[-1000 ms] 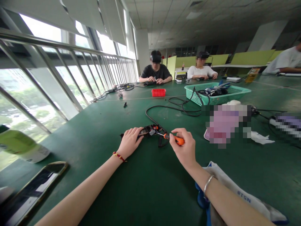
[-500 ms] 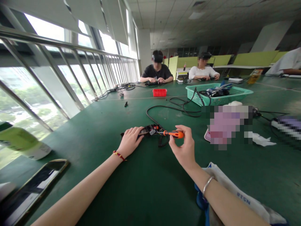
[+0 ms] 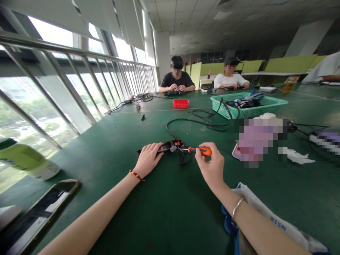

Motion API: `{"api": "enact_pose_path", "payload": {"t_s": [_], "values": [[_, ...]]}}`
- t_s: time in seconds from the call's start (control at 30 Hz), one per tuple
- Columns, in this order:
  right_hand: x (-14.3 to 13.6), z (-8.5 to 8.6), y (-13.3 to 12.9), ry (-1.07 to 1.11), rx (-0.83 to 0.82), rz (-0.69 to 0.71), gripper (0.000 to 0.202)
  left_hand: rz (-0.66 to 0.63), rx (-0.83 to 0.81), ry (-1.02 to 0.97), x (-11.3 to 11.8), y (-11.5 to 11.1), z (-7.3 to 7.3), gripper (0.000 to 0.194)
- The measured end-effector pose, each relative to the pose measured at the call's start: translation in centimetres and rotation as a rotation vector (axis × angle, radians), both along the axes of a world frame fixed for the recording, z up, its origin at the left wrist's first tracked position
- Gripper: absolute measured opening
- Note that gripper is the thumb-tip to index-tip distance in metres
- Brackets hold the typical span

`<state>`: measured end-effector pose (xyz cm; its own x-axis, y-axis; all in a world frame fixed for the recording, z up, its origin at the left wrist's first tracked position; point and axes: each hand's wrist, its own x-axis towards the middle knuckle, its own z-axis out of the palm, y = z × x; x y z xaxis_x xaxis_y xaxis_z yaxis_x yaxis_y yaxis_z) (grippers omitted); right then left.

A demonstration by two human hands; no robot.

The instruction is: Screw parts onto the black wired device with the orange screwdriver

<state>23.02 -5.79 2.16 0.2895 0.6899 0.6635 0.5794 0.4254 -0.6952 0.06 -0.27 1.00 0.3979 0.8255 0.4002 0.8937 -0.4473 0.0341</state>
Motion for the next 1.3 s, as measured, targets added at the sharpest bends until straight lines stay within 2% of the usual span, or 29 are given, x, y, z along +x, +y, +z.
{"api": "enact_pose_path", "payload": {"t_s": [0.13,0.23,0.33,0.5,0.57,0.67,0.83,1.03,1.17,1.3], "values": [[0.49,-0.26,0.14,0.022,-0.083,0.004,0.022,0.002,0.001,0.007,0.00,0.04,-0.09,0.034],[0.56,-0.56,0.32,0.017,-0.009,0.028,0.018,-0.004,0.008,0.008,-0.04,0.14,-0.21,0.034],[0.44,-0.78,0.37,0.070,0.073,0.057,0.027,-0.005,0.013,0.010,-0.06,0.18,-0.26,0.034],[0.24,-0.61,0.07,0.063,-0.078,0.117,0.012,-0.009,0.013,0.004,-0.05,0.13,-0.25,0.033],[0.18,-0.51,0.07,0.059,-0.036,0.097,0.013,-0.010,0.010,0.000,-0.06,0.12,-0.25,0.033],[0.11,-0.40,0.17,0.049,0.097,0.048,0.025,-0.009,0.004,-0.003,-0.08,0.13,-0.25,0.033],[0.01,-0.20,-0.02,0.028,-0.036,0.108,0.011,-0.009,0.000,-0.011,-0.06,0.13,-0.22,0.033],[0.07,-0.16,0.02,0.049,0.122,0.065,0.023,-0.007,-0.003,-0.004,-0.04,0.07,-0.10,0.033],[0.09,-0.14,-0.07,0.019,-0.031,0.113,0.008,-0.004,0.000,-0.004,-0.05,0.04,-0.05,0.033],[0.02,-0.20,0.02,0.024,0.100,0.064,0.021,-0.005,-0.004,-0.002,-0.03,0.06,-0.06,0.033]]}}
